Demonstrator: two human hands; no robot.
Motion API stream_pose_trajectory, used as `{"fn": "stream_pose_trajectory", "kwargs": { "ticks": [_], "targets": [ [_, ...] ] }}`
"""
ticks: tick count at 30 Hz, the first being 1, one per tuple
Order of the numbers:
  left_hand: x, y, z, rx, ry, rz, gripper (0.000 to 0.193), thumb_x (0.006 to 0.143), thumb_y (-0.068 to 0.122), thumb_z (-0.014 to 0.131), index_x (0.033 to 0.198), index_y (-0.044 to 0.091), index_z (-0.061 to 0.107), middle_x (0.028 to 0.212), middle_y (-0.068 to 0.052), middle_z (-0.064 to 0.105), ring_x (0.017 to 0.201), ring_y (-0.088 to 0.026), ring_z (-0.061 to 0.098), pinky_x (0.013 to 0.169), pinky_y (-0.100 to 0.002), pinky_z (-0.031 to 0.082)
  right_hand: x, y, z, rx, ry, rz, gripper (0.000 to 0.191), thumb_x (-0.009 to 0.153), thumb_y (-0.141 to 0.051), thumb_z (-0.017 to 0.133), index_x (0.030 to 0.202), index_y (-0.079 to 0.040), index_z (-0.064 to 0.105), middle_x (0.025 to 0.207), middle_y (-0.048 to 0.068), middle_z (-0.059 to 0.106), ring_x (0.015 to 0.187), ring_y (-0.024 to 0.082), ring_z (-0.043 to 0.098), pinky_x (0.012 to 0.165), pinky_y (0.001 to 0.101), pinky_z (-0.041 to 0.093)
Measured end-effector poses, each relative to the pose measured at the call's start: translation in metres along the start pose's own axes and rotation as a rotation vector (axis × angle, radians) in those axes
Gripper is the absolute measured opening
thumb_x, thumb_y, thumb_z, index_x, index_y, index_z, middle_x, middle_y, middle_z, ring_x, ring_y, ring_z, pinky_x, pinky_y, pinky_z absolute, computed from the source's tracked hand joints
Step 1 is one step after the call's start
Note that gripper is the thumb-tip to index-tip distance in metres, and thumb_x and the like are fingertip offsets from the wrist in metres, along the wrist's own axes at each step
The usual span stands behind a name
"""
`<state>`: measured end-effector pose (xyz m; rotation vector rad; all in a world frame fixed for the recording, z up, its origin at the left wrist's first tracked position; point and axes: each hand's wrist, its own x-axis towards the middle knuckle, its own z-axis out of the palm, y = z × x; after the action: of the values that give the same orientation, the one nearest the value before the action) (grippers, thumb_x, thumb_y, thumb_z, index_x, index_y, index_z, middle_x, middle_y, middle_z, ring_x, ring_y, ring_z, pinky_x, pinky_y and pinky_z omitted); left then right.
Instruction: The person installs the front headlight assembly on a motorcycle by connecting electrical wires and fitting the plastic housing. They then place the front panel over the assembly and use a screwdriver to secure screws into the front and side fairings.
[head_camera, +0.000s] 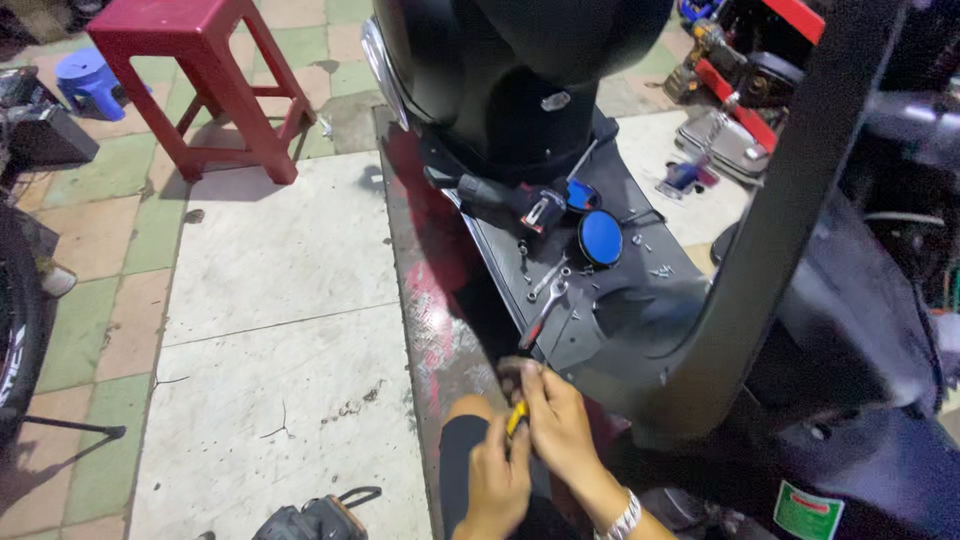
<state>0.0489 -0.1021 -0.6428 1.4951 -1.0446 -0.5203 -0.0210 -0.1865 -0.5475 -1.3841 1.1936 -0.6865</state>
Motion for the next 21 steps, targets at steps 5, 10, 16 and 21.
{"fn": "stream_pose_trajectory", "kwargs": {
  "ticks": [5,10,16,21],
  "targets": [
    [0.077,0.004,0.007,0.303,-0.094,-0.005,0.027,0.1,0.033,0.057,0.102,0.008,0.068,0.076,-0.023,0.071,0.073,-0.045,0.069,0.062,-0.053,0.049,-0.009,0.016,-0.011,-0.243,0.087,-0.346,0.07,0.089,-0.029,0.071,0.144,0.002,0.043,0.126,0.016,0.06,0.106,0.023,0.064,0.078,0.0336,0.055],
    [0.141,0.042,0.05,0.605,-0.219,0.128,0.038,0.101,0.043,0.057,0.096,0.008,0.07,0.08,-0.022,0.071,0.075,-0.044,0.069,0.07,-0.055,0.053,-0.047,0.026,-0.031,-0.294,-0.025,-0.352,0.052,0.09,-0.025,0.072,0.133,0.001,0.058,0.128,0.014,0.064,0.105,0.022,0.07,0.088,0.0331,0.055],
    [0.127,0.078,0.074,0.438,-0.094,0.112,0.052,0.089,0.044,0.068,0.119,0.002,0.069,0.075,-0.022,0.072,0.071,-0.039,0.071,0.063,-0.05,0.053,-0.1,0.019,-0.076,-0.285,-0.019,-0.213,0.047,0.089,-0.025,0.07,0.132,-0.006,0.063,0.112,0.01,0.072,0.091,0.021,0.072,0.078,0.0315,0.057],
    [0.077,0.098,0.075,-0.185,0.027,0.113,0.029,0.098,0.021,0.069,0.119,0.001,0.071,0.084,-0.005,0.067,0.072,-0.011,0.058,0.064,-0.028,0.046,-0.139,0.009,-0.121,-0.155,0.011,-0.282,0.038,0.096,-0.021,0.072,0.13,-0.006,0.066,0.109,0.014,0.078,0.091,0.028,0.07,0.079,0.0386,0.053]
  ]
}}
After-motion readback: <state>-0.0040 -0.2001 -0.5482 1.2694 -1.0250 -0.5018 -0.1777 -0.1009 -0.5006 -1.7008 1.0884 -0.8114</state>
